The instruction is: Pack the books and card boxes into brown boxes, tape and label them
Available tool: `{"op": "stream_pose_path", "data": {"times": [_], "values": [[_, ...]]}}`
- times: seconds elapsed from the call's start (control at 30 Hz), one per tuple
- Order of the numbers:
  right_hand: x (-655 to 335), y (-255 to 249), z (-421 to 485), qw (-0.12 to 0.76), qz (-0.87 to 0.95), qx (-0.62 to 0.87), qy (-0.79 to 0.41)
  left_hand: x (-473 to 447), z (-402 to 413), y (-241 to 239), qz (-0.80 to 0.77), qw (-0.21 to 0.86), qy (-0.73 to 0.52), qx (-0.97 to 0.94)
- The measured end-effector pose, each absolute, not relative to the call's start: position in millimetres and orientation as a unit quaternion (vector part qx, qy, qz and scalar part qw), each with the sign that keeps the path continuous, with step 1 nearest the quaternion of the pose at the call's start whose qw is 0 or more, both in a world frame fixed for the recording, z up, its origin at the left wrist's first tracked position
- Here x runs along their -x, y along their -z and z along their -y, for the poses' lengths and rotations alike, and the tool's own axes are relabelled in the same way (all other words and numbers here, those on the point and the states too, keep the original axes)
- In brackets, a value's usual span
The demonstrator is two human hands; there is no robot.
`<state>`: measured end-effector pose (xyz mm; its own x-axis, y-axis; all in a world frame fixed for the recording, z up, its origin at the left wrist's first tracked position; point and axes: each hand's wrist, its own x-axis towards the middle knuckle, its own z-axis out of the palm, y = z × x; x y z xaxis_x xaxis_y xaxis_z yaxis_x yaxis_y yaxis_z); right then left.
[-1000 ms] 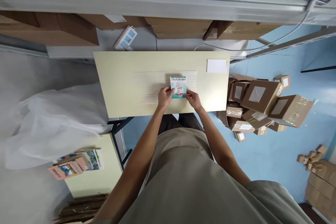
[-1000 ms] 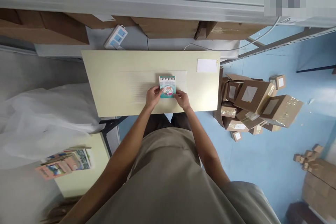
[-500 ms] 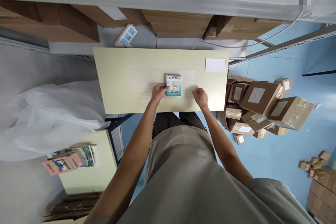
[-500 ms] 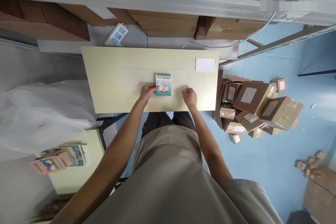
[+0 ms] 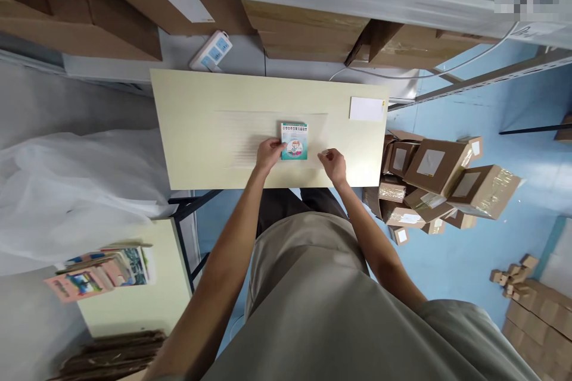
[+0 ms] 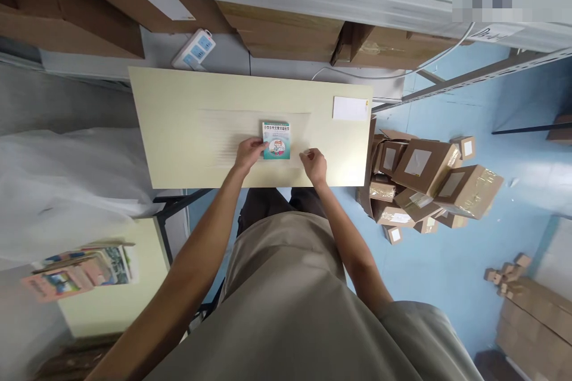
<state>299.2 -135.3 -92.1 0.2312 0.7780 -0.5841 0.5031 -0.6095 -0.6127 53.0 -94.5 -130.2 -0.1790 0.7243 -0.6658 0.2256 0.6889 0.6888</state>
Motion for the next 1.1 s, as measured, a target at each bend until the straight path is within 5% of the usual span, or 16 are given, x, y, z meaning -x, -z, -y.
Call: {"op": "stream_pose_path", "data": {"times": [0.57,0.87,1.1], "values": [[-206,84,140,-0.010,0.718,0.595,-0.361,-72,123,130,-0.805,0.399,-0.148,-0.413],[-269,99,85,0.112,0.578,0.677,-0.443,-70,133,158,-0.774,0.401,-0.259,-0.417],[-259,133,32,0.098,0.491,0.725,-0.472,-72,129,156,-0.765,0.401,-0.268,-0.427]]}}
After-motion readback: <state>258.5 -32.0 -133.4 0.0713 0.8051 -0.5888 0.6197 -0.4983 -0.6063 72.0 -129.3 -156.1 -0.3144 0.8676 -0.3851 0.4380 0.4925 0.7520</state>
